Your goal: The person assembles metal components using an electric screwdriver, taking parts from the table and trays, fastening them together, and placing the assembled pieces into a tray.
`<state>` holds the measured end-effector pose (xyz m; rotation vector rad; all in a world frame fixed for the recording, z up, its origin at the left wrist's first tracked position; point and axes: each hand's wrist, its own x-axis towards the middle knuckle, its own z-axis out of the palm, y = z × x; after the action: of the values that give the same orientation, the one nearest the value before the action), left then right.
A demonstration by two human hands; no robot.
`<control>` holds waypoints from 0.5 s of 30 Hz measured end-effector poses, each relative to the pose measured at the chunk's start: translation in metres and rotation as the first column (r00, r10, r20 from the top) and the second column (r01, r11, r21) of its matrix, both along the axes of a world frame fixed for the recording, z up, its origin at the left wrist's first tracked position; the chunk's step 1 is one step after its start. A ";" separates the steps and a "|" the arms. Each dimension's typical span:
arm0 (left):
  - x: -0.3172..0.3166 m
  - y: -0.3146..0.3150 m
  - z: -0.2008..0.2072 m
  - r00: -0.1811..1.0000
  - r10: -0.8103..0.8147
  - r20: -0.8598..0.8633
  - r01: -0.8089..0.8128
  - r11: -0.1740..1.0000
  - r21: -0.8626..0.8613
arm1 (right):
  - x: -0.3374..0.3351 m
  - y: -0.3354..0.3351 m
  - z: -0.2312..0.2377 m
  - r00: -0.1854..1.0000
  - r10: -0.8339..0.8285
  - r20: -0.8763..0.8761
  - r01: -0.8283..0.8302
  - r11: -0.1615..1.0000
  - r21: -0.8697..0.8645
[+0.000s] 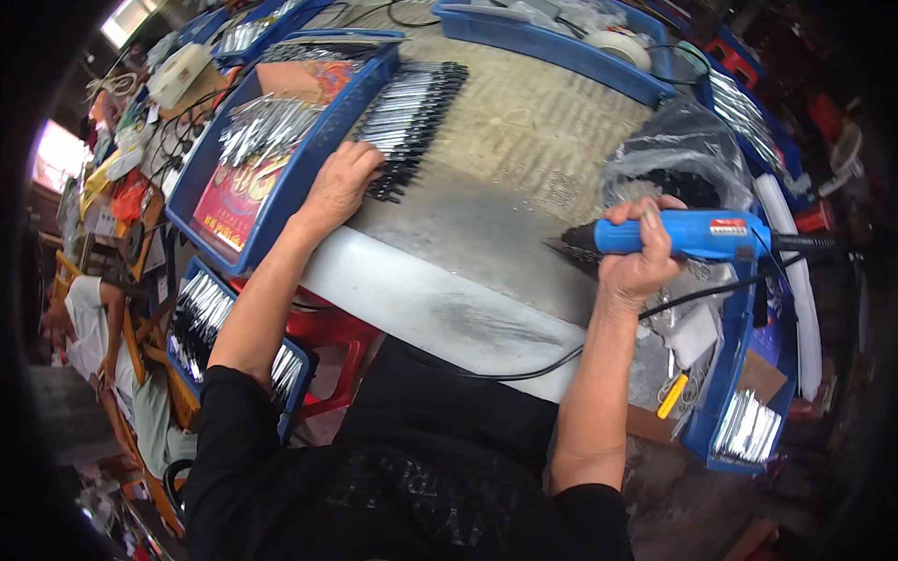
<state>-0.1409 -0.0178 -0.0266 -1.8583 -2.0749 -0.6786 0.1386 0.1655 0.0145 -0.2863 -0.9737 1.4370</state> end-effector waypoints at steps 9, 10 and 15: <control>0.077 0.011 0.008 0.991 0.022 -0.132 -0.043 0.987 -0.156 | 0.003 0.001 0.006 0.998 -0.065 -0.020 0.065 0.997 -0.030; 0.086 0.014 0.005 0.991 0.020 -0.130 -0.045 0.981 -0.189 | 0.004 0.002 0.006 0.997 -0.067 -0.034 0.065 0.997 -0.047; 0.098 0.022 0.003 0.988 0.111 -0.107 -0.139 0.940 -0.312 | 0.004 0.005 0.006 0.995 -0.087 -0.045 0.086 0.996 -0.035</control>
<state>-0.0433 0.0038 -0.0240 -1.8529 -2.3304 -0.2343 0.1431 0.1706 0.0205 -0.3146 -0.8899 1.3759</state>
